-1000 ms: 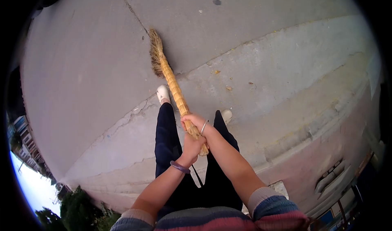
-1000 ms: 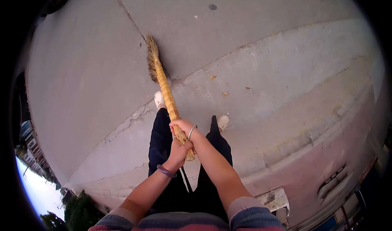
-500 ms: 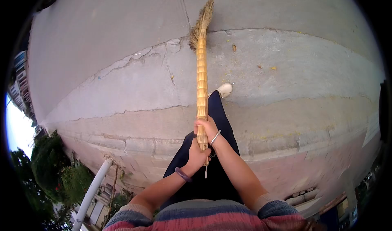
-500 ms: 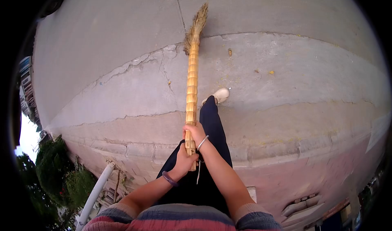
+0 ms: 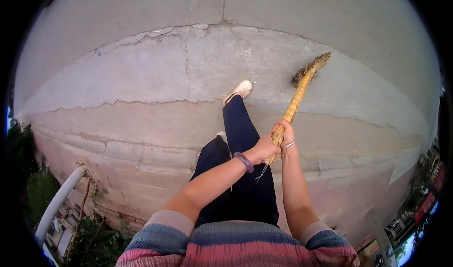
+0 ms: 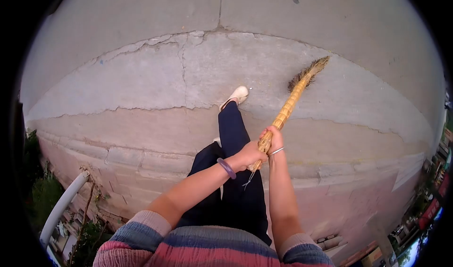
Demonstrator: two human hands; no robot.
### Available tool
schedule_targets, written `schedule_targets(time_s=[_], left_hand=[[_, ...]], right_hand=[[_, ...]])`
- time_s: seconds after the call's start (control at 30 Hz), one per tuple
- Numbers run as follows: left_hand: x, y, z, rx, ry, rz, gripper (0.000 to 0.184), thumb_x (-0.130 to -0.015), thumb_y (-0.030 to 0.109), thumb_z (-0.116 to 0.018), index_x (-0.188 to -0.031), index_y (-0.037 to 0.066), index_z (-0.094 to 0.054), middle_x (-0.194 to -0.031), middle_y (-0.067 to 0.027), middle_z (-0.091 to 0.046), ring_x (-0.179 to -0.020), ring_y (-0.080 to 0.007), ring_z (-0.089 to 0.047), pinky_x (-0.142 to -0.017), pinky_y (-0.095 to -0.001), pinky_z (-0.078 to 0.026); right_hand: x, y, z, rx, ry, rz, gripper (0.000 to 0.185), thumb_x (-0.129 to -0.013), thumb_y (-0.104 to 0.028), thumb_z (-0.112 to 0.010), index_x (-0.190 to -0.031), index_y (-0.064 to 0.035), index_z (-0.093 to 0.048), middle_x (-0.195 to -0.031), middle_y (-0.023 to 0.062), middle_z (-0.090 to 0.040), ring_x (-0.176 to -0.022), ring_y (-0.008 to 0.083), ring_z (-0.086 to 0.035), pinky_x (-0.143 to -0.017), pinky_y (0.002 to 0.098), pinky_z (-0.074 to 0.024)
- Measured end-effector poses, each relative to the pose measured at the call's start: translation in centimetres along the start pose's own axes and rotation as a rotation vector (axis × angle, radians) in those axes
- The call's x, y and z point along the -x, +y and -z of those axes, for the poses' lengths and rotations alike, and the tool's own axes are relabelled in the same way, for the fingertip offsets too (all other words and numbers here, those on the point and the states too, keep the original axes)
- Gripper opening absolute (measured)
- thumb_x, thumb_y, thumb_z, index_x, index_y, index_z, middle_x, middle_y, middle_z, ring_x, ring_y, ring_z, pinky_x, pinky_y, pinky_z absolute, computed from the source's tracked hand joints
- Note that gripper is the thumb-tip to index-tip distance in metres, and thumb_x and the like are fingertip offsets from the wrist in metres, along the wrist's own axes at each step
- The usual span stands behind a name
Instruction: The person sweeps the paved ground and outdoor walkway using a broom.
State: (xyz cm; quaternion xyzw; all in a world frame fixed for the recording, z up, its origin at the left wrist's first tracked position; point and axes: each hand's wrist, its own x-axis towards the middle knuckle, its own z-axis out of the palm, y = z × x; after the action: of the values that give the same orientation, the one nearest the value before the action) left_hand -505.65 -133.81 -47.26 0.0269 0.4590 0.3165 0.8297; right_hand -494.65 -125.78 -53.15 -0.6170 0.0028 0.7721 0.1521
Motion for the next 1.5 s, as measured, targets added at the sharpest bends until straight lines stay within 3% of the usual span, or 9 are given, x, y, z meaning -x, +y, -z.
schedule_targets(time_s=[0.27,0.43,0.67,0.77,0.87,1.07,1.13,1.3,1.5], left_hand=[[11.3,-11.1,-4.9,0.250,0.632,-0.134,0.031,-0.069,-0.006,-0.055,-0.095,0.000,-0.039,-0.071,-0.0076,-0.051,-0.051,-0.0159,-0.054,-0.045,-0.0281,-0.048],[8.7,-13.6,-3.3,0.431,0.663,-0.204,0.017,-0.073,-0.007,-0.049,-0.089,-0.003,-0.049,-0.074,-0.0099,-0.057,-0.060,-0.0196,-0.060,-0.050,-0.0288,-0.049],[-7.4,-21.9,-18.4,-0.110,0.449,-0.076,0.022,-0.068,-0.004,-0.054,-0.088,-0.002,-0.045,-0.067,-0.0083,-0.052,-0.054,-0.0196,-0.056,-0.048,-0.0305,-0.048],[-10.5,-12.5,-22.2,0.029,-0.034,0.084,0.026,-0.067,-0.001,-0.057,-0.088,-0.002,-0.043,-0.067,-0.0077,-0.050,-0.049,-0.0191,-0.054,-0.043,-0.0318,-0.046],[-11.4,-7.5,-23.3,-0.112,-0.049,0.085,0.031,-0.065,0.002,-0.059,-0.090,-0.002,-0.041,-0.068,-0.0093,-0.051,-0.047,-0.0191,-0.054,-0.041,-0.0330,-0.045],[-10.2,-10.3,-23.7,-0.688,0.636,-0.264,0.038,-0.066,0.003,-0.061,-0.095,-0.005,-0.037,-0.079,-0.0163,-0.054,-0.050,-0.0219,-0.058,-0.042,-0.0323,-0.048],[-12.3,-7.2,-23.2,-0.367,0.713,-0.120,0.035,-0.066,0.003,-0.061,-0.091,-0.007,-0.039,-0.080,-0.0210,-0.056,-0.065,-0.0291,-0.061,-0.054,-0.0359,-0.050],[-19.4,-2.3,-26.7,0.013,0.423,-0.092,0.012,-0.074,-0.006,-0.049,-0.086,-0.009,-0.050,-0.068,-0.0129,-0.058,-0.052,-0.0200,-0.059,-0.045,-0.0293,-0.049],[-27.2,-0.5,-33.8,-0.231,0.109,0.025,0.030,-0.068,-0.003,-0.057,-0.094,-0.002,-0.043,-0.075,-0.0076,-0.052,-0.054,-0.0160,-0.054,-0.044,-0.0291,-0.046]], right_hand=[[7.3,12.0,-1.8,0.327,-0.235,-0.115,0.013,-0.071,-0.007,-0.059,-0.080,-0.0014,-0.051,-0.065,0.0069,-0.053,-0.051,0.0153,-0.053,-0.047,0.0279,-0.0474],[2.5,16.9,-1.4,0.615,-0.445,-0.340,0.012,-0.068,-0.008,-0.062,-0.064,0.0014,-0.056,-0.057,0.0102,-0.056,-0.046,0.0186,-0.054,-0.045,0.0295,-0.0460],[6.2,0.6,20.7,0.201,-0.002,-0.174,0.014,-0.075,-0.010,-0.060,-0.082,-0.0005,-0.053,-0.066,0.0064,-0.054,-0.053,0.0159,-0.054,-0.048,0.0272,-0.0473],[6.8,-6.6,24.7,0.052,0.132,-0.002,0.014,-0.075,-0.009,-0.058,-0.084,-0.0022,-0.051,-0.066,0.0061,-0.052,-0.052,0.0151,-0.051,-0.048,0.0271,-0.0462],[7.0,-11.0,25.1,-0.120,0.127,0.186,0.019,-0.074,-0.008,-0.057,-0.090,-0.0025,-0.048,-0.068,0.0064,-0.051,-0.053,0.0145,-0.049,-0.048,0.0266,-0.0452],[5.8,-10.8,19.0,-0.095,-0.301,0.005,0.023,-0.074,-0.008,-0.058,-0.094,-0.0017,-0.047,-0.068,0.0067,-0.051,-0.054,0.0148,-0.051,-0.048,0.0276,-0.0445],[2.1,-11.7,16.8,0.039,-0.495,-0.068,0.023,-0.076,-0.010,-0.057,-0.094,-0.0001,-0.048,-0.069,0.0062,-0.052,-0.055,0.0136,-0.051,-0.050,0.0266,-0.0454],[-3.4,-16.8,20.4,0.166,-0.460,-0.108,0.014,-0.075,-0.015,-0.058,-0.075,-0.0010,-0.055,-0.064,0.0072,-0.055,-0.051,0.0152,-0.053,-0.049,0.0271,-0.0454],[1.6,-28.5,30.2,-0.095,-0.017,0.171,0.010,-0.075,-0.012,-0.057,-0.075,-0.0024,-0.053,-0.064,0.0070,-0.053,-0.052,0.0154,-0.053,-0.047,0.0273,-0.0461]])
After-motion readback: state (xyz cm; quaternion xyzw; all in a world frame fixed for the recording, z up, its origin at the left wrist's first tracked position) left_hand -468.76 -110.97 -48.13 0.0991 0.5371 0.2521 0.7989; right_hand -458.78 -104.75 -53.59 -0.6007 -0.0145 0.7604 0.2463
